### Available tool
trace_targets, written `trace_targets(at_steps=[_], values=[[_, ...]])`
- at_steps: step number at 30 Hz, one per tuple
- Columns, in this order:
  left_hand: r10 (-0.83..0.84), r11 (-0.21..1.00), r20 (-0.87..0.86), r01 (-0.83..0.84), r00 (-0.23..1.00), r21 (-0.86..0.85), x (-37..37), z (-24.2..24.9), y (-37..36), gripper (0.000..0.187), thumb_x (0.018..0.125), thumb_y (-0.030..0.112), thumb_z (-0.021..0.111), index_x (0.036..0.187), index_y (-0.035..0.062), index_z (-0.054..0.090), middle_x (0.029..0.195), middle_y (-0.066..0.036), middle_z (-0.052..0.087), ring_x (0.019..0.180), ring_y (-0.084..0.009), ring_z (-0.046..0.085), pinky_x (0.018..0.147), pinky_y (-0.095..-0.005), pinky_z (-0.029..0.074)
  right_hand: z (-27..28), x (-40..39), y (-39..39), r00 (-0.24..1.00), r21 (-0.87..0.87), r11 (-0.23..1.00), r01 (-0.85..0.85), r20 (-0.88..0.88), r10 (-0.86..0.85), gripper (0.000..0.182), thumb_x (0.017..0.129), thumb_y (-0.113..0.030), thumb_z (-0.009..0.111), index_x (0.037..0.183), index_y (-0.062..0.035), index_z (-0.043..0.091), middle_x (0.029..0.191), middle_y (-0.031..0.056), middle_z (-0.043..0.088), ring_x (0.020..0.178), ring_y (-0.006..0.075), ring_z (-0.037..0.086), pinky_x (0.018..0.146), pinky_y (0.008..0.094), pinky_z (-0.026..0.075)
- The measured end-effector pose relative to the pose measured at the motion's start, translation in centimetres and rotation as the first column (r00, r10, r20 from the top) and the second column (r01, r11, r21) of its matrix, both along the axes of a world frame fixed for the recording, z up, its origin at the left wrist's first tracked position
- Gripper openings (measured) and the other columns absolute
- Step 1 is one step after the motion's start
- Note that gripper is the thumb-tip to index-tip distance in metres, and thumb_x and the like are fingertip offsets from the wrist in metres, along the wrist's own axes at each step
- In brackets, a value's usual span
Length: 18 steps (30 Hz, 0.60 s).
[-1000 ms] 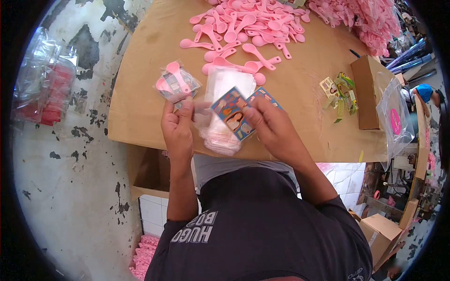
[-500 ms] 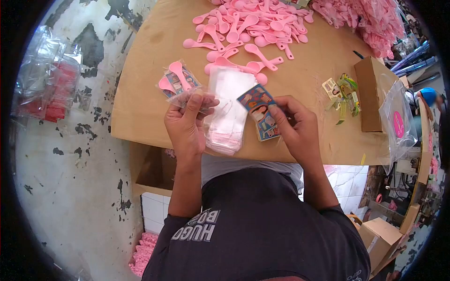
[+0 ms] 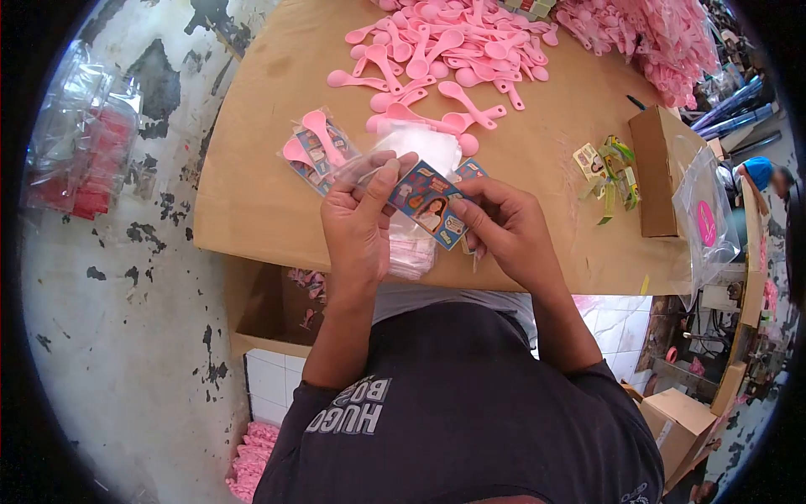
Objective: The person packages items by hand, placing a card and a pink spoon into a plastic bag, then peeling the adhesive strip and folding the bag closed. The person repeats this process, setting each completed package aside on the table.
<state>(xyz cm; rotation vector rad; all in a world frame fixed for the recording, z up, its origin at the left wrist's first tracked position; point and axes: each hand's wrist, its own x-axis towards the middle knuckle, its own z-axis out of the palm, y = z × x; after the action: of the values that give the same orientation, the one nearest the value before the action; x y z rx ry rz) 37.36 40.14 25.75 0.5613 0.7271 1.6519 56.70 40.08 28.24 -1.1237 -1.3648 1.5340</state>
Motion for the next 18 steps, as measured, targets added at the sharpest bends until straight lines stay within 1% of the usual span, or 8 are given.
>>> trace_targets(at_steps=[2, 5, 7, 11, 13, 15, 17, 18], values=[[-0.013, 1.0, -0.023, 0.014, 1.0, 0.004, 0.0, 0.0, -0.1, 0.024, 0.097, 0.004, 0.07, 0.119, -0.0042, 0.065, 0.111, -0.02, 0.074, 0.098, -0.0211, 0.074, 0.087, -0.0357, 0.062, 0.1, 0.1, 0.4, 0.999, 0.03, 0.999, -0.028, 0.044, 0.026, 0.021, 0.101, -0.014, 0.067, 0.114, 0.0022, 0.067, 0.081, 0.0023, 0.067, 0.063, 0.0051, 0.062, 0.053, 0.021, 0.05], [-0.02, 1.0, -0.03, 0.02, 0.999, -0.001, 0.3, 0.1, 0.0, 0.026, 0.096, 0.004, 0.071, 0.119, -0.0049, 0.065, 0.107, -0.016, 0.075, 0.094, -0.0177, 0.074, 0.085, -0.0331, 0.062, 0.4, -0.2, 0.8, 0.998, -0.027, 0.999, -0.029, -0.058, 0.027, 0.023, 0.1, -0.011, 0.067, 0.119, 0.0024, 0.066, 0.084, 0.0034, 0.068, 0.068, 0.0073, 0.065, 0.057, 0.0218, 0.053], [-0.015, 1.0, -0.01, 0.015, 1.0, -0.006, 0.5, 0.1, 0.1, 0.026, 0.096, 0.004, 0.071, 0.119, -0.0052, 0.065, 0.106, -0.015, 0.075, 0.092, -0.0163, 0.074, 0.084, -0.0318, 0.061, 0.0, -0.7, 1.1, 0.957, -0.056, 0.994, 0.099, -0.267, -0.11, 0.025, 0.098, -0.008, 0.069, 0.12, 0.002, 0.063, 0.088, 0.0049, 0.069, 0.074, 0.01, 0.068, 0.064, 0.0227, 0.055], [-0.045, 0.998, -0.019, 0.046, 0.999, 0.04, 1.1, 0.3, 0.1, 0.025, 0.096, 0.003, 0.071, 0.119, -0.0044, 0.065, 0.105, -0.013, 0.075, 0.091, -0.0145, 0.073, 0.083, -0.0289, 0.06, -1.1, 0.4, 1.5, 0.968, -0.051, 0.993, 0.102, -0.226, -0.111, 0.025, 0.096, -0.006, 0.071, 0.118, 0.0006, 0.061, 0.091, 0.0061, 0.069, 0.078, 0.0116, 0.068, 0.068, 0.0233, 0.056], [-0.066, 0.996, -0.03, 0.068, 0.997, 0.051, 2.0, 0.3, 0.0, 0.025, 0.096, 0.003, 0.071, 0.119, -0.0038, 0.065, 0.105, -0.012, 0.075, 0.091, -0.0137, 0.073, 0.083, -0.0281, 0.059, -1.3, -0.1, 1.3, 0.96, 0.014, 0.992, 0.129, -0.253, -0.121, 0.02, 0.096, -0.008, 0.071, 0.112, -0.0014, 0.061, 0.092, 0.0049, 0.069, 0.078, 0.0091, 0.067, 0.065, 0.0224, 0.054], [-0.03, 0.999, -0.04, 0.032, 0.999, 0.041, 3.0, 0.1, -0.4, 0.025, 0.096, 0.003, 0.071, 0.119, -0.0031, 0.066, 0.105, -0.009, 0.075, 0.09, -0.0123, 0.072, 0.083, -0.0266, 0.058, -0.8, -0.7, 0.9, 0.954, 0.019, 0.987, 0.157, -0.262, -0.147, 0.02, 0.096, -0.008, 0.071, 0.113, -0.0016, 0.062, 0.091, 0.0047, 0.069, 0.077, 0.0094, 0.067, 0.066, 0.0229, 0.055], [-0.062, 0.997, -0.058, 0.065, 0.996, 0.048, 3.5, 0.3, -0.7, 0.026, 0.096, 0.003, 0.072, 0.12, -0.0023, 0.066, 0.107, -0.009, 0.074, 0.093, -0.0121, 0.071, 0.084, -0.0263, 0.057, -0.9, -1.3, 0.8, 0.948, 0.027, 0.984, 0.178, -0.272, -0.164, 0.02, 0.096, -0.008, 0.071, 0.113, -0.0018, 0.062, 0.089, 0.0044, 0.068, 0.076, 0.0097, 0.067, 0.066, 0.0235, 0.055], [-0.087, 0.994, -0.073, 0.091, 0.994, 0.052, 3.7, 0.4, -0.8, 0.026, 0.095, 0.003, 0.072, 0.12, -0.0015, 0.066, 0.109, -0.008, 0.074, 0.095, -0.0119, 0.07, 0.085, -0.0261, 0.056, -1.4, -1.7, 0.8, 0.928, 0.06, 0.974, 0.217, -0.324, -0.187, 0.018, 0.097, -0.009, 0.071, 0.112, -0.0018, 0.063, 0.091, 0.0031, 0.069, 0.077, 0.0073, 0.065, 0.066, 0.0222, 0.052]])
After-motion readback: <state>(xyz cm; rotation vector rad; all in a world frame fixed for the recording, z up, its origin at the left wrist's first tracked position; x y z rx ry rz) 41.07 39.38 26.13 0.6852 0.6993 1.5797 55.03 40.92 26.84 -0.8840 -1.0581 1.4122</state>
